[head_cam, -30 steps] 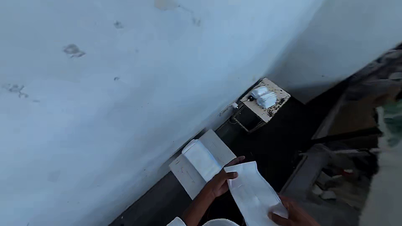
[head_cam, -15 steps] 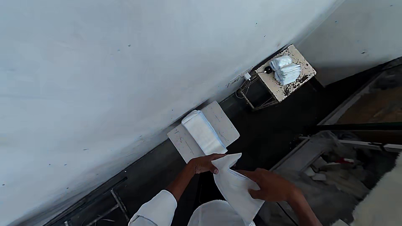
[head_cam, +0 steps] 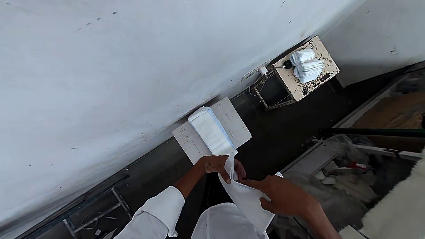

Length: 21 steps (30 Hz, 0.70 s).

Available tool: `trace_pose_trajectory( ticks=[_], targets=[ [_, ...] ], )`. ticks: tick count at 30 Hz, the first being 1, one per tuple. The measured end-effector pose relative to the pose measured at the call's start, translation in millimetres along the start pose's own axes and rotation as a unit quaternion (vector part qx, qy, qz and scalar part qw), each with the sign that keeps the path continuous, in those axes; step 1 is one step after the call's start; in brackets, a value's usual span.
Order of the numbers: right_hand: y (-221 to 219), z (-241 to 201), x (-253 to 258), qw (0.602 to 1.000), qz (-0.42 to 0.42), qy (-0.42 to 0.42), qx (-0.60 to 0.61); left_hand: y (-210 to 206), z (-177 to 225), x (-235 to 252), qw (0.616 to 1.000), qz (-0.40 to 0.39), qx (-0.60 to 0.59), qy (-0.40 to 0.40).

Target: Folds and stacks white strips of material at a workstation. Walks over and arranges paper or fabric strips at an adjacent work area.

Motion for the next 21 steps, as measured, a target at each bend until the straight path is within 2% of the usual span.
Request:
trace_pose_trajectory(
  ticks=[3, 7, 10, 14, 18, 21],
  targets=[
    [4, 10, 1, 0.999, 0.027, -0.004, 0.035, 8, -1, -21, 0.989, 0.133, -0.015, 0.059],
    [-1, 52, 23, 0.989, 0.068, 0.011, 0.133, 16, 13, -70, 0.951, 0.304, 0.005, 0.051],
    [-20, 87, 55, 0.976, 0.058, 0.025, 0.209, 20, 23, -108, 0.926, 0.375, 0.03, 0.025],
    [-53, 123, 109, 0.954, 0.031, 0.04, 0.295, 35, 36, -143, 0.883, 0.46, 0.08, 0.053],
    [-69, 146, 154, 0.891, 0.087, 0.064, 0.441, 75, 45, -172, 0.804, 0.529, 0.202, 0.182],
    [-75, 166, 191, 0.815, 0.171, 0.074, 0.549, 123, 49, -185, 0.758, 0.546, 0.287, 0.213]
  ],
)
Point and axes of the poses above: each hand's wrist, its own x-axis towards the middle knuckle, its own y-axis out of the back of the hand, z = x × y, the point moved 8 cm from there along x, towards the middle knuckle, and after that the axes turned 9 degrees about -z, right-handed, at the moved point
